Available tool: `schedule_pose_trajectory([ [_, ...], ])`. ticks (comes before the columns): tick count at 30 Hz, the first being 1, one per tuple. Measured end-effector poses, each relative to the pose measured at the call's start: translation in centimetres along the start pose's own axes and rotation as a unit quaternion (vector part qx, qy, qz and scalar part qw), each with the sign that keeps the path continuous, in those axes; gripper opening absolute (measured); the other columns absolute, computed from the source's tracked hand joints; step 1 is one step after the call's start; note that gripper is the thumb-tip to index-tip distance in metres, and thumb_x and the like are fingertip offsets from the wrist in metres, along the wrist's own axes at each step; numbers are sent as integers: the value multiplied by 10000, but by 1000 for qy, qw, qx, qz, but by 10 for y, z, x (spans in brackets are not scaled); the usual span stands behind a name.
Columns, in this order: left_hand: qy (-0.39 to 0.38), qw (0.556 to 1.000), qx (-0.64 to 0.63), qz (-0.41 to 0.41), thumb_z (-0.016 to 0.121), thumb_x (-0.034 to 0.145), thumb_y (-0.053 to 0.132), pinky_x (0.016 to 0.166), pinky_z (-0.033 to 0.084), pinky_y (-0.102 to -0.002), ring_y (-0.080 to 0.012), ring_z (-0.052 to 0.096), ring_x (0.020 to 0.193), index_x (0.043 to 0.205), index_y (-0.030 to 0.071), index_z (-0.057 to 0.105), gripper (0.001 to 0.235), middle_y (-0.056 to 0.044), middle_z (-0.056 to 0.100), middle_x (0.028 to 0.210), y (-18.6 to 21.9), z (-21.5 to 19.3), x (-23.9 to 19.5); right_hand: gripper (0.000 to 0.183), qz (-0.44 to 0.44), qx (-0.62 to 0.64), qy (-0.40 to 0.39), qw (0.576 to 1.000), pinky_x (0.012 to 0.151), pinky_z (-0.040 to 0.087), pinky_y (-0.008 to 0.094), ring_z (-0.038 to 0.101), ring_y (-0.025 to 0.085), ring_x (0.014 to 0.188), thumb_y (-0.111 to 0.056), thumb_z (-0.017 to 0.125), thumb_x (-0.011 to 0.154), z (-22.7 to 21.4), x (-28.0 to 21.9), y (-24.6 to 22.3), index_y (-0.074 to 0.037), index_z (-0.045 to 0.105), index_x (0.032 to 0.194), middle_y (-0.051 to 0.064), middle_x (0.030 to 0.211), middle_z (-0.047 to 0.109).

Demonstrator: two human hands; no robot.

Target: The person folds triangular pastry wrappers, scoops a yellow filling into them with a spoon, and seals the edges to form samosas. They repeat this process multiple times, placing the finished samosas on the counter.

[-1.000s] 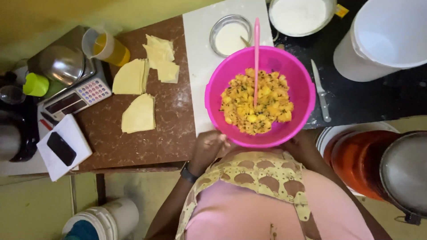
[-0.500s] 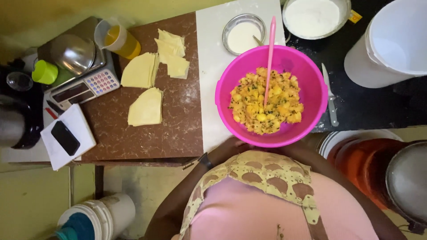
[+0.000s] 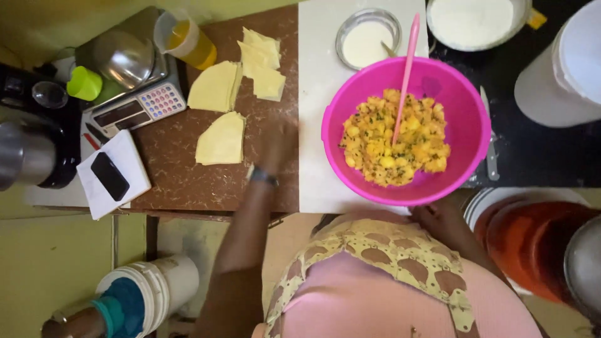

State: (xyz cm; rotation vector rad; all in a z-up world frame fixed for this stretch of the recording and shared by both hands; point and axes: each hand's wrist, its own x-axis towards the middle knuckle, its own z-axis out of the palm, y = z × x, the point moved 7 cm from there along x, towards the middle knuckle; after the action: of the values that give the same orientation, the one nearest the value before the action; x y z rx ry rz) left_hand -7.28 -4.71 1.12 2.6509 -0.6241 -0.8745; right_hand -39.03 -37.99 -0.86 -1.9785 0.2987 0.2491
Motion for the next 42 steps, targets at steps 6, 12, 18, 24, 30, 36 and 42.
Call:
schedule_pose_trajectory([
  [6, 315, 947, 63, -15, 519, 1204, 420, 1341, 365, -566, -420, 483, 1619, 1713, 21, 481, 648, -250, 523, 1749, -70, -41, 133, 362, 128, 73, 128, 981, 923, 622, 435, 787, 271, 1074, -254, 572, 1165, 0, -52, 41, -116, 844, 1361, 92, 1315, 856],
  [12, 146, 946, 288, 30, 748, 1020, -14, 1160, 492, -754, -431, 356, 1599, 1653, 130, 561, 675, -165, 527, 1697, -5, -85, 118, 376, 192, 92, 234, 949, 949, 616, 413, 761, 233, 1001, -314, 575, 1276, 29, -126, 82, -56, 832, 1371, 106, 1078, 803],
  [18, 338, 816, 410, 231, 703, 1002, -66, 734, 586, -487, -386, 683, 928, 1279, 79, 785, 323, -165, 746, 1099, -71, -85, 156, 421, 308, 158, 285, 894, 954, 625, 428, 776, 266, 988, -371, 579, 1255, 83, -184, 109, -54, 830, 1374, 134, 1099, 801],
  [24, 329, 780, 446, 290, 808, 959, 20, 648, 562, -462, -379, 698, 823, 1079, 33, 830, 123, -155, 732, 1043, -92, -98, 158, 408, 318, 181, 267, 892, 930, 639, 428, 783, 264, 968, -378, 587, 1245, 116, -185, 118, -71, 836, 1347, 133, 1072, 818],
  [30, 348, 871, 251, 239, 632, 1268, 267, 799, 560, -493, -394, 731, 885, 1132, 83, 713, 242, -157, 754, 1015, -105, -119, 129, 371, 287, 160, 257, 909, 945, 647, 421, 798, 255, 968, -310, 578, 1233, 103, -159, 116, -81, 844, 1352, 134, 1077, 837],
  [36, 364, 881, -239, 183, 557, 841, -92, 942, 631, -335, -259, 838, 1182, 960, 164, 534, 283, -180, 872, 1161, -84, -128, 87, 375, 304, 163, 260, 902, 984, 608, 430, 781, 264, 1050, -302, 565, 1248, 53, -145, 77, -85, 828, 1403, 142, 1135, 815],
  [42, 279, 750, -599, 34, 727, 1025, 290, 1040, 708, -505, -446, 469, 1593, 1637, 135, 505, 669, -252, 401, 1761, -26, -99, 12, 419, 195, 95, 284, 934, 939, 595, 434, 770, 259, 1035, -364, 608, 1249, 6, -116, 102, -34, 854, 1324, 128, 1080, 826],
])
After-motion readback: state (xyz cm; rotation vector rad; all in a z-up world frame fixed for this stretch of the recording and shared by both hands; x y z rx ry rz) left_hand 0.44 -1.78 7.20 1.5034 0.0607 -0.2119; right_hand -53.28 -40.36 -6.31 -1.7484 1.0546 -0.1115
